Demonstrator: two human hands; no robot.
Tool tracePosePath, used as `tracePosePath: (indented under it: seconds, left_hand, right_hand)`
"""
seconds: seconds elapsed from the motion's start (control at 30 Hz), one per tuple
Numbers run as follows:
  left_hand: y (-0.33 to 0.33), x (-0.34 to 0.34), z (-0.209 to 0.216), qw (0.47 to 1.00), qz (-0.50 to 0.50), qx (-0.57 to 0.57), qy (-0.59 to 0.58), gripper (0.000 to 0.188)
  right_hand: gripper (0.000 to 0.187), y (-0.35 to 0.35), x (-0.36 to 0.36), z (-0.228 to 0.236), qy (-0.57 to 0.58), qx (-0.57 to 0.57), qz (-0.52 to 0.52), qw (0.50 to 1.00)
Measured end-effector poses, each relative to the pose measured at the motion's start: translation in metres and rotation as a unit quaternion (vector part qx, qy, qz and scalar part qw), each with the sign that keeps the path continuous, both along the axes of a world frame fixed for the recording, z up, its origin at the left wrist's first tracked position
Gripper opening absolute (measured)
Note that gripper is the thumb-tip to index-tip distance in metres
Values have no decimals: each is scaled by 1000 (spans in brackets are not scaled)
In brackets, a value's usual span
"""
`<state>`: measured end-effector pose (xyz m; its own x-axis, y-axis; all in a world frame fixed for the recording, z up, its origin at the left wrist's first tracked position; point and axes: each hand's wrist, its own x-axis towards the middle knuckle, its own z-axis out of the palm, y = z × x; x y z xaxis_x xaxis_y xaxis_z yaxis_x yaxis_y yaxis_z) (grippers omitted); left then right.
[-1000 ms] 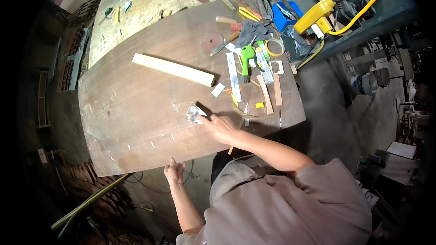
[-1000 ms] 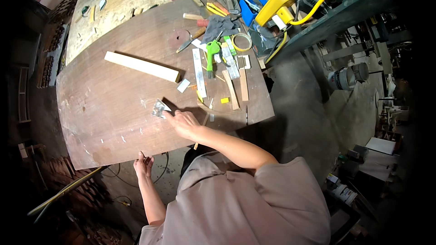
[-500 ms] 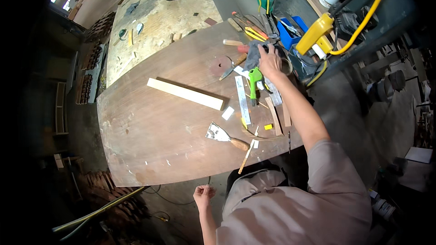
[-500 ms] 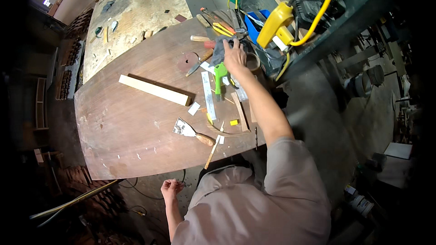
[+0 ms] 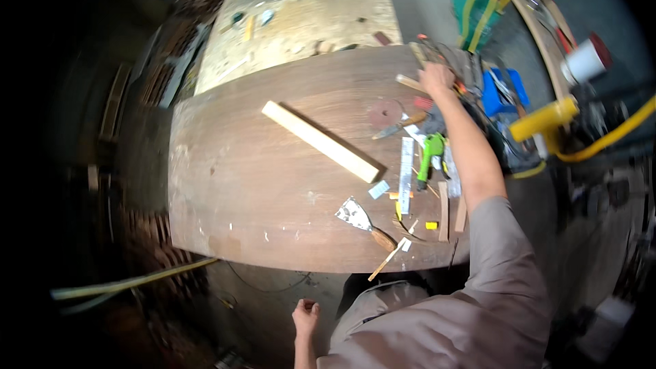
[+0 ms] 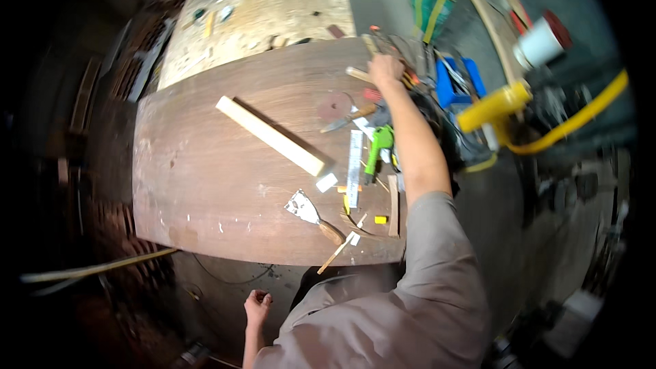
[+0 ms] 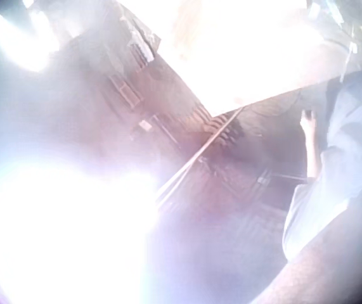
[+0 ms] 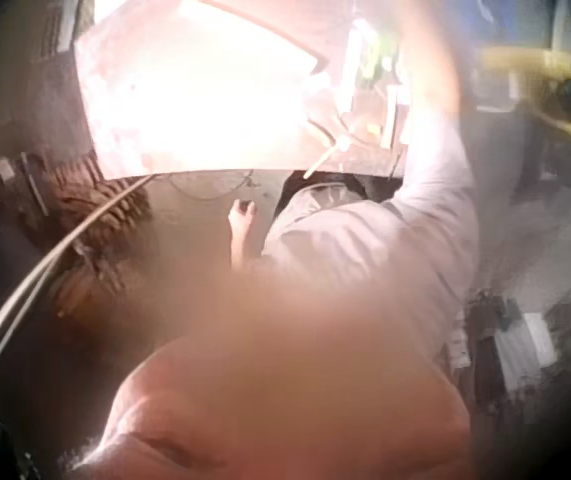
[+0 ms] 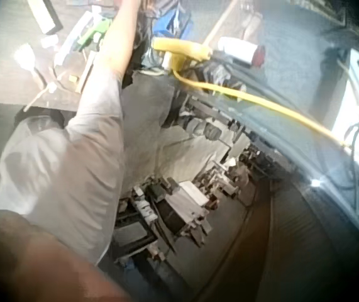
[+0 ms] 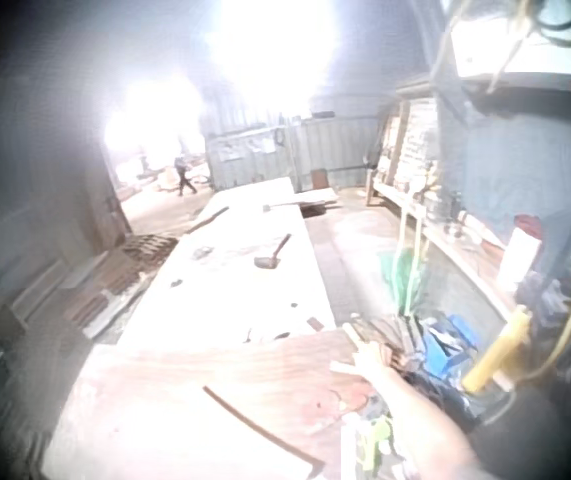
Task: The person retrieves a plastic bag and a small wooden piece from a shelf, then moves to a workbench. They use a scraper to clean the workbench surface and the wooden piece. The person then picks up a utility knife and a lighter, places them in a toolbox, and finally uses the lighter to burn the edge of the wooden piece.
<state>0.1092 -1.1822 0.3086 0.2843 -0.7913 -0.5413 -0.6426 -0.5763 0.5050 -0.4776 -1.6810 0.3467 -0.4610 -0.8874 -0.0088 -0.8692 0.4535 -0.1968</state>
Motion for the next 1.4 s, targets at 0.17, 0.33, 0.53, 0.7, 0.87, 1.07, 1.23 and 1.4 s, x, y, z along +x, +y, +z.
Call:
tracePosePath:
  seconds: [0.17,0.33,0.53,0.7,0.87,1.07,1.23,1.4]
  left_hand:
    - [16,-8,41,998,-21,-27,-49,18]
    - [1,-24,68,998,20,-48,-21,16]
    - [-83,-95,83,944,136,-107,281,30]
    - [-137,-125,89,847,144,-124,496,35]
    - [-123,-68,75,937,25,-21,347,11]
    - [-134,-14,39,925,-42,-29,377,20]
    - [-134,69,-14,924,289,-192,161,32]
    - [-157,100,-33,856,376,-89,345,29]
  right_hand:
    - [26,-32,12,-16,125,106,23,986]
    - [29,-11,11,26,152,-58,41,986]
    - [28,144,148,82,-597,-157,104,780]
    - [20,307,278,39,-758,64,82,644]
    - [39,333,307,100,-129,-181,452,864]
    - [42,344,336,66,-22,62,667,742]
    - [54,347,372,10,51,105,489,865]
    - [44,363,411,-3,-19,173,418,892]
